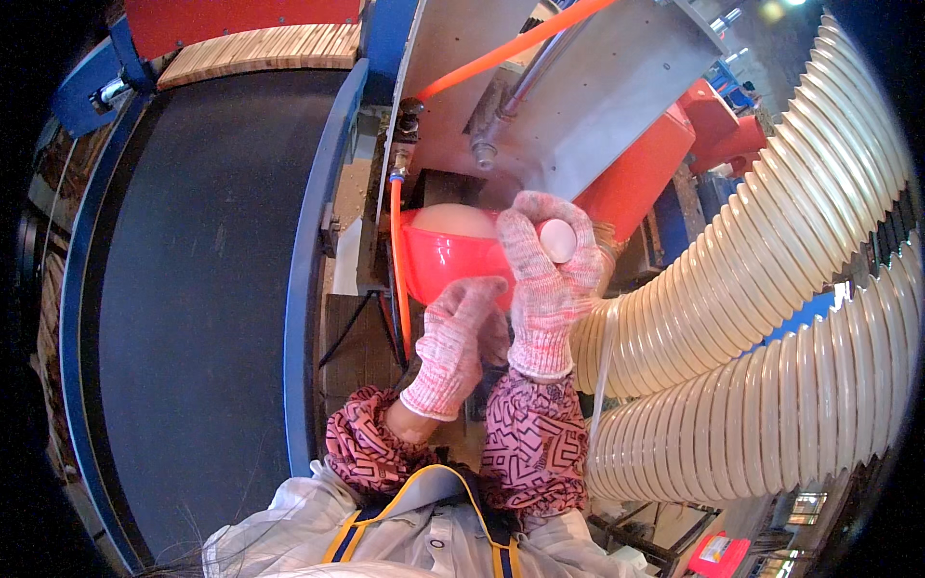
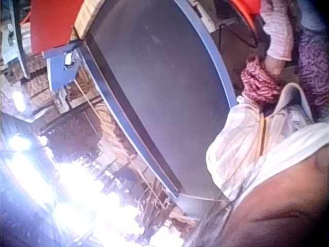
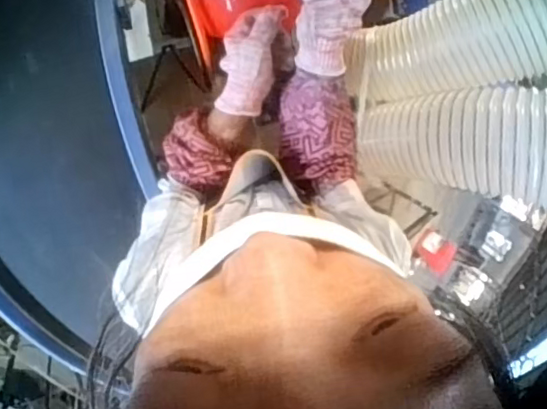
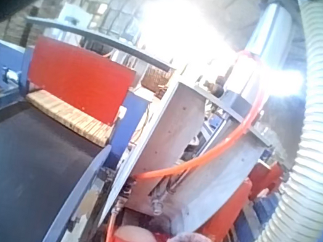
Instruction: The person pours a white liquid from a red bucket into a red ladle, then carries the ladle to a machine and pours the liquid into a hopper. The person then uses a small stick to stir the liquid inside the hopper.
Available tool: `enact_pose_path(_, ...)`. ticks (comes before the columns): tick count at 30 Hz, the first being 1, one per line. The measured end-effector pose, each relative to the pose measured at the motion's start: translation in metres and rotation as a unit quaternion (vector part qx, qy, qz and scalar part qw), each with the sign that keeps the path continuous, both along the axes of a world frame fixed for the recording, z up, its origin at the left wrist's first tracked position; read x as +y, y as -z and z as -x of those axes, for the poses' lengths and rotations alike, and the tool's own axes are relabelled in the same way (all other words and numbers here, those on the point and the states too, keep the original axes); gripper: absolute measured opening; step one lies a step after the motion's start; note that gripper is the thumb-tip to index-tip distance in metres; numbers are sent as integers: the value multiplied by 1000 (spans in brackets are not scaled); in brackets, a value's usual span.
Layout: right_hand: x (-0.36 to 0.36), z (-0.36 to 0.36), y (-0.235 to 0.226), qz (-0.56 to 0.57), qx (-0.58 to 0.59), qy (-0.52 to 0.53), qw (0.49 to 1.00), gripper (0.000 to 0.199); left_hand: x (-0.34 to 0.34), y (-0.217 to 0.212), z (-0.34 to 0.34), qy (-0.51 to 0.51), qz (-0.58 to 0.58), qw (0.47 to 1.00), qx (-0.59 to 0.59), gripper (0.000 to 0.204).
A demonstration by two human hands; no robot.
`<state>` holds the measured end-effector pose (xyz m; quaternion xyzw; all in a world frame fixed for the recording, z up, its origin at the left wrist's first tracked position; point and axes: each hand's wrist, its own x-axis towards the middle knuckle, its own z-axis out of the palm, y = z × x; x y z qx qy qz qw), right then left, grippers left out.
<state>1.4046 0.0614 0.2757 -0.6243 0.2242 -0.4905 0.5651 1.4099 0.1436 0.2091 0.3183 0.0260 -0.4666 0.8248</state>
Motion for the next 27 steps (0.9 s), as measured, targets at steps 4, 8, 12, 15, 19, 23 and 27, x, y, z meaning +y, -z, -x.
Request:
enact_pose_path(4,0,-1,2,0,-12,-11,1000,32,0,-2,2,-6,-12,1000,-7,29)
enact_pose_path(8,0,-5,5,5,-8,-21,1000,35,0,4,4,-15,0,1000,-13,28)
enact_pose_path(12,-7,-8,8,16,37,-25,999,37,2,0,3,-7,19,1000,-2,25)
enact_pose_path(15,-7,-16,5,-9,21,-15,1000,39,1,1,4,-19,14,1000,-20,26)
enact_pose_path(19,-15,-27,7,14,29,-10,999,37,2,8,2,-22,12,1000,-15,28)
enact_pose_path(23,-37,-43,14,57,54,6,997,36,5,7,-2,-23,18,999,-18,30)
enact_pose_path(27,-60,-51,18,94,98,12,991,42,13,-5,2,-33,-65,993,-96,35)
